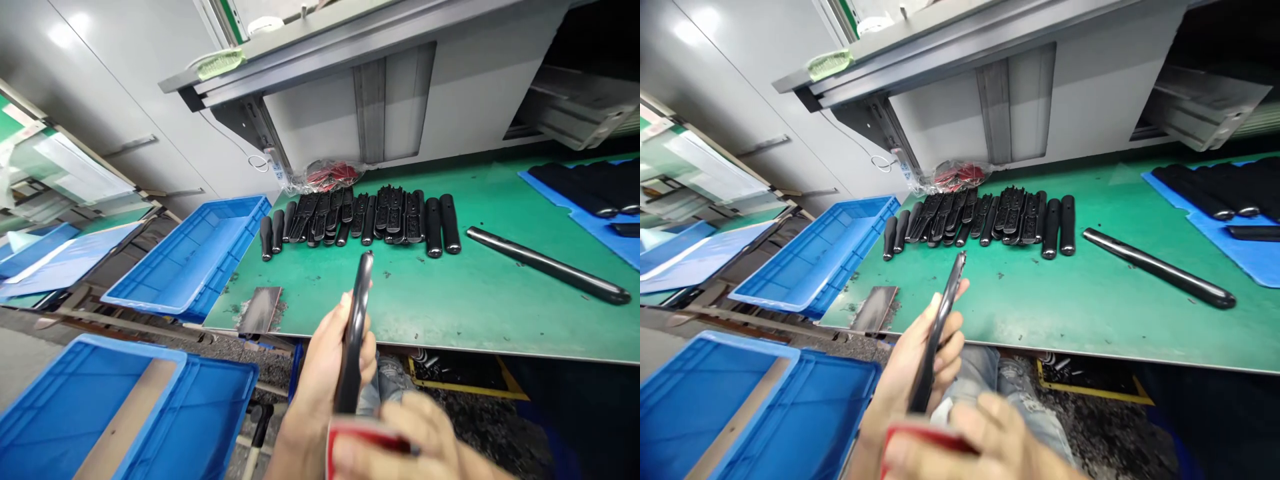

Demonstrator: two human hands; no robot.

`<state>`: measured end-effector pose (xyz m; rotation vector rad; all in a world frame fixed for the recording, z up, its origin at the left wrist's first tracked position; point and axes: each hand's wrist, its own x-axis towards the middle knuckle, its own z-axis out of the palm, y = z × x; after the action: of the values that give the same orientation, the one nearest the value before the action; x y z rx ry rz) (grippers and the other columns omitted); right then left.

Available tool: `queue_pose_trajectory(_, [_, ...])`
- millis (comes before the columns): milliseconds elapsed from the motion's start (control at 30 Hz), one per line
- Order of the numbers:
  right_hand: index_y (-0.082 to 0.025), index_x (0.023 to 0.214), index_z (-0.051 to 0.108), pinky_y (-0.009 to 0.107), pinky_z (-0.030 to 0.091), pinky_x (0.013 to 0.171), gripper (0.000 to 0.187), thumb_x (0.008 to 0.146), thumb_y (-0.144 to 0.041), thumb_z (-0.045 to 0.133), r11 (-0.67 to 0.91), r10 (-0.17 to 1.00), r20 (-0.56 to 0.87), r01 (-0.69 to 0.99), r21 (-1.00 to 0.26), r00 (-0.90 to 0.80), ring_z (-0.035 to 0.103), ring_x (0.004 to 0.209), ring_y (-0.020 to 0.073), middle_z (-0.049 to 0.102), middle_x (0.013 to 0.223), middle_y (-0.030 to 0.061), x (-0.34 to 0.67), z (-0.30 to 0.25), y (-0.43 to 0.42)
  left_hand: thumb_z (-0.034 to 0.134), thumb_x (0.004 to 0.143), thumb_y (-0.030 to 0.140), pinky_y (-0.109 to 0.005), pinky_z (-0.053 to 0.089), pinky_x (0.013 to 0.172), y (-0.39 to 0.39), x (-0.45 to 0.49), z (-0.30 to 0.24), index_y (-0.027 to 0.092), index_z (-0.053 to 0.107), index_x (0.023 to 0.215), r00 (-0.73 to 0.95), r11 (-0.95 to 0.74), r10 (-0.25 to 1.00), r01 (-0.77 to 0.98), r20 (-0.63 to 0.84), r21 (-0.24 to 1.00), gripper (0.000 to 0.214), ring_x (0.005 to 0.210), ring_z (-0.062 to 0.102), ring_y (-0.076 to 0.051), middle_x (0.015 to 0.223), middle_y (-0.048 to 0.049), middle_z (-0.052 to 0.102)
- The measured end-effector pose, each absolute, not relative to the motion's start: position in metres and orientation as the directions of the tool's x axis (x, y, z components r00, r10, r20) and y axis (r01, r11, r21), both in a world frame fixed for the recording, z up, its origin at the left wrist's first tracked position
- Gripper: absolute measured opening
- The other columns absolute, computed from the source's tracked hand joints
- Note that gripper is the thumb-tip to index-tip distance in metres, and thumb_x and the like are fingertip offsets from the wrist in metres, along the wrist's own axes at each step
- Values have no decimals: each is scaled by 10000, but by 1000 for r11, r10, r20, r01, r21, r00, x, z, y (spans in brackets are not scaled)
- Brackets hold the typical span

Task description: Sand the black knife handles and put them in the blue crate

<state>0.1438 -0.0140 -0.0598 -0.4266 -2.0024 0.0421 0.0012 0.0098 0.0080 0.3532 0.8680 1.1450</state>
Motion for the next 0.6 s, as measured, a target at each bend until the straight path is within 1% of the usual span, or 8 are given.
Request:
queue_pose_trajectory(100, [-298, 1426, 561, 452, 524, 908, 340, 1126, -283, 402, 860, 460, 825, 395, -323, -327, 642, 1134, 263, 667, 1281, 23, 173, -40, 43, 752, 860, 457, -153, 309, 359, -14, -3, -2, 192, 704, 1193, 225, 481, 871, -570, -437, 666, 428, 369, 347, -47, 522, 73, 416])
queue_pose_trajectory(167, [-317, 1408, 587, 497, 439, 1037, 341, 1114, -270, 422, 737, 662, 695, 413, -536, -281, 558, 1260, 279, 593, 1390, 26, 196, -31, 68, 805, 817, 409, -173, 304, 353, -27, -13, -1, 192, 734, 1165, 309, 527, 848, -589, -431, 613, 416, 350, 363, -60, 478, 64, 428])
queue_pose_trajectory(233, [-317, 1381, 623, 447, 408, 1087, 326, 1113, -360, 442, 551, 832, 537, 307, -776, -137, 539, 1266, 271, 580, 1404, 16, 212, -32, 69, 805, 819, 375, -180, 350, 376, -32, -25, 3, 202, 739, 1150, 353, 517, 854, -664, -383, 540, 379, 380, 445, -82, 479, 57, 461])
queue_pose_trajectory(300, [-289, 1332, 668, 307, 488, 957, 350, 1097, -460, 474, 354, 932, 359, 81, -932, 57, 609, 1066, 226, 666, 1238, 28, 216, -43, 52, 719, 895, 331, -187, 486, 497, -26, -34, 7, 207, 729, 1104, 292, 439, 886, -777, -360, 451, 244, 561, 628, -121, 624, 10, 617])
queue_pose_trajectory(367, [-262, 1278, 701, 199, 511, 764, 373, 1078, -505, 501, 192, 974, 170, -157, -969, 147, 595, 837, 177, 696, 1011, 28, 213, -58, 27, 579, 973, 249, -210, 570, 682, -13, -36, 8, 176, 686, 1129, 240, 405, 870, -847, -431, 346, 203, 850, 718, -154, 947, -59, 739])
queue_pose_trajectory(433, [-236, 1296, 691, 150, 510, 747, 410, 1081, -510, 474, 96, 994, 82, -264, -960, 66, 597, 824, 163, 687, 960, 34, 206, -70, 4, 491, 1004, 229, -210, 573, 682, -1, -31, 3, 110, 618, 1200, 258, 423, 812, -878, -524, 224, 263, 873, 715, -155, 1124, -116, 726])
queue_pose_trajectory(500, [-238, 1384, 633, 147, 503, 899, 431, 1100, -479, 416, 101, 991, 115, -204, -974, -62, 621, 1007, 174, 679, 1121, 44, 200, -74, -11, 470, 1022, 296, -209, 526, 548, 5, -22, -3, 70, 579, 1193, 261, 445, 777, -871, -572, 207, 304, 694, 669, -133, 1014, -121, 720])
queue_pose_trajectory(600, [-272, 1435, 580, 289, 402, 1146, 412, 1113, -426, 374, 312, 937, 301, 36, -949, -176, 514, 1303, 233, 564, 1406, 41, 189, -74, -24, 507, 1011, 265, -221, 514, 538, 2, -13, -10, 87, 577, 1071, 95, 425, 778, -808, -621, 408, 201, 596, 611, -120, 823, -77, 661])
